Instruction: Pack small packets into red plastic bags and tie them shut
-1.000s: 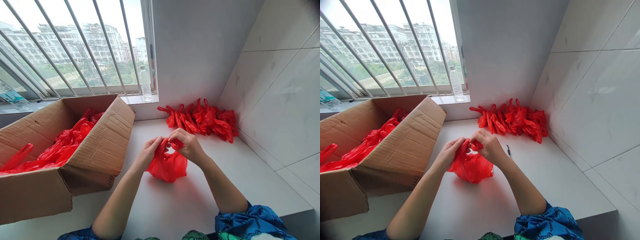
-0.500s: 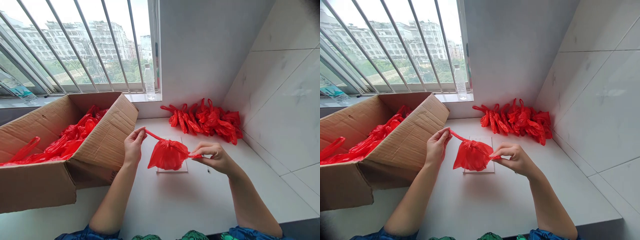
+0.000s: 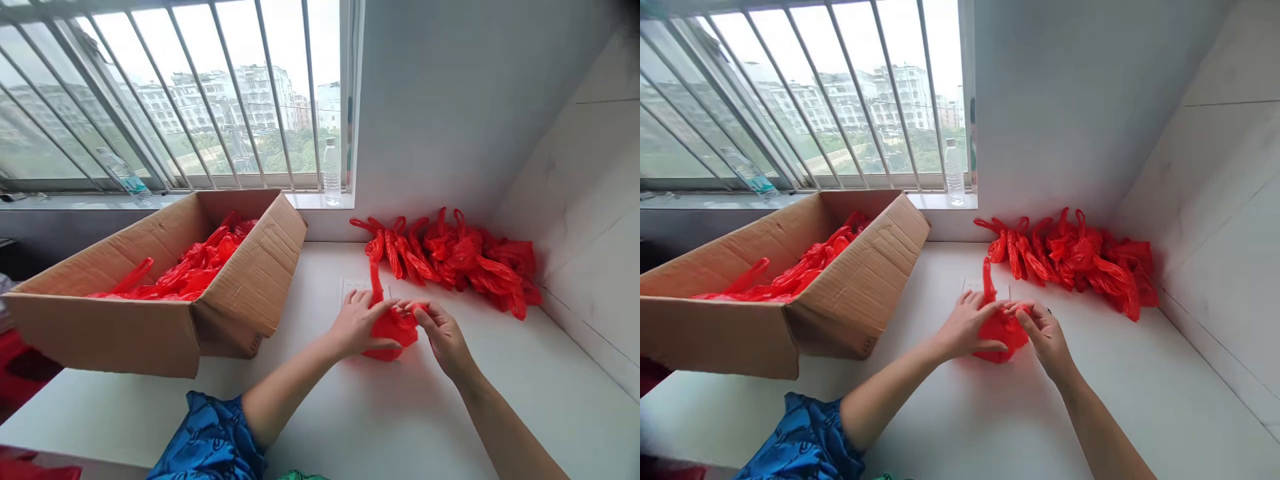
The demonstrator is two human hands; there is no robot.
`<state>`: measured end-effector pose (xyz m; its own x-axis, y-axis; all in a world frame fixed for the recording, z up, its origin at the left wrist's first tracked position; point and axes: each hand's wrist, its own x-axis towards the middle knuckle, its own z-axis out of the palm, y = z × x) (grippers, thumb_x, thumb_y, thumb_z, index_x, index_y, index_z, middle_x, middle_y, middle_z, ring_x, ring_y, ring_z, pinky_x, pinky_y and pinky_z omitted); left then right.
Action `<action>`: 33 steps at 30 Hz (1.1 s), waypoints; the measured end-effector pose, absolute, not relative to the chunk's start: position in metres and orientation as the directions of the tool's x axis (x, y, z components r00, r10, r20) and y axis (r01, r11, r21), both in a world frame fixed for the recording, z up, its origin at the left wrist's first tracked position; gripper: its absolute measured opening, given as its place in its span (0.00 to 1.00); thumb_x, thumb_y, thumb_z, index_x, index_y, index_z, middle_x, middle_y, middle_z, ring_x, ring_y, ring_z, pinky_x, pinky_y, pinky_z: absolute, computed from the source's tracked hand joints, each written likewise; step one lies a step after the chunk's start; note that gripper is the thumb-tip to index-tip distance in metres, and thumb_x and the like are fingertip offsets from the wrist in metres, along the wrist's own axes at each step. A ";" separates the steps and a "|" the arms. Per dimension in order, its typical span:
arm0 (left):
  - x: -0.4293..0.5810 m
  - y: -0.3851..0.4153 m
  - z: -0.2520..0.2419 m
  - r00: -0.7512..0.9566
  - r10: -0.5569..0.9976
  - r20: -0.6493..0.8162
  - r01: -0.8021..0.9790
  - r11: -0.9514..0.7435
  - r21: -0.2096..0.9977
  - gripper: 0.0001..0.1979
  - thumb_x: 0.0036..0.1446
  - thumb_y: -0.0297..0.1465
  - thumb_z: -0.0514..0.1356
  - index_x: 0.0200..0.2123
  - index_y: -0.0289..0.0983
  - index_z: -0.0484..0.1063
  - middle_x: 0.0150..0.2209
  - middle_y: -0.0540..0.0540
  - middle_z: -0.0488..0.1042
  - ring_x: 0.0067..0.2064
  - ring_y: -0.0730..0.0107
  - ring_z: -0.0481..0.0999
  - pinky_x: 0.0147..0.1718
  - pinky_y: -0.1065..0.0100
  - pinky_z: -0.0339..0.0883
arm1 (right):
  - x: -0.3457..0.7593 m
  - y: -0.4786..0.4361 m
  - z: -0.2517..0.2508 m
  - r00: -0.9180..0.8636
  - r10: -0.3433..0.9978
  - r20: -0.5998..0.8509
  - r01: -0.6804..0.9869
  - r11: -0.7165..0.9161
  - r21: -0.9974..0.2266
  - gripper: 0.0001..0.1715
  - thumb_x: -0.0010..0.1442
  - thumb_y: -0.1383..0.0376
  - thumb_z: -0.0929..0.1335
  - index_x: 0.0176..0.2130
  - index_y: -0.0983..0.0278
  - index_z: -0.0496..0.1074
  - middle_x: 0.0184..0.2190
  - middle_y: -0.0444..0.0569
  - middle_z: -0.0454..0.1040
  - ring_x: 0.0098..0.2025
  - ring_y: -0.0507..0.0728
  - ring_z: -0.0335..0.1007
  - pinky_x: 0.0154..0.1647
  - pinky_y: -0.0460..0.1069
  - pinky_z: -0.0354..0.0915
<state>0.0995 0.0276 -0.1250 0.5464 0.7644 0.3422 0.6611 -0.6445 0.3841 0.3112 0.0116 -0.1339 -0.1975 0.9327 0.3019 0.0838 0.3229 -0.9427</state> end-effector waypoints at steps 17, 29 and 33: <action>0.094 0.020 -0.215 0.552 0.707 0.443 0.786 -0.619 0.008 0.21 0.65 0.44 0.50 0.49 0.37 0.73 0.56 0.38 0.71 0.65 0.51 0.61 0.61 0.45 0.51 | 0.298 0.033 -0.269 -0.510 0.796 0.327 0.743 0.599 -0.298 0.40 0.70 0.51 0.55 0.72 0.52 0.30 0.72 0.48 0.46 0.71 0.65 0.47 0.69 0.70 0.48; 0.067 0.003 -0.136 0.483 0.767 0.422 0.806 -0.578 0.127 0.25 0.67 0.48 0.52 0.26 0.38 0.72 0.27 0.49 0.78 0.33 0.70 0.77 0.36 0.66 0.63 | 0.325 0.018 -0.209 -0.463 0.766 0.445 0.497 0.640 -0.585 0.17 0.61 0.50 0.69 0.45 0.55 0.78 0.43 0.49 0.80 0.54 0.66 0.72 0.54 0.59 0.72; 0.045 -0.039 -0.054 0.606 0.722 0.333 0.687 -0.686 0.238 0.27 0.60 0.54 0.57 0.22 0.37 0.67 0.21 0.50 0.71 0.26 0.73 0.72 0.23 0.69 0.54 | 0.326 0.002 -0.183 -0.422 0.811 0.405 0.304 0.548 -0.779 0.17 0.60 0.49 0.69 0.37 0.57 0.81 0.41 0.50 0.81 0.50 0.65 0.77 0.46 0.52 0.76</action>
<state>0.0455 -0.0386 -0.0543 0.6060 0.7222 0.3335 0.6872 -0.6864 0.2378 0.3264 0.0022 -0.1833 -0.4224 0.8108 0.4053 0.3040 0.5479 -0.7793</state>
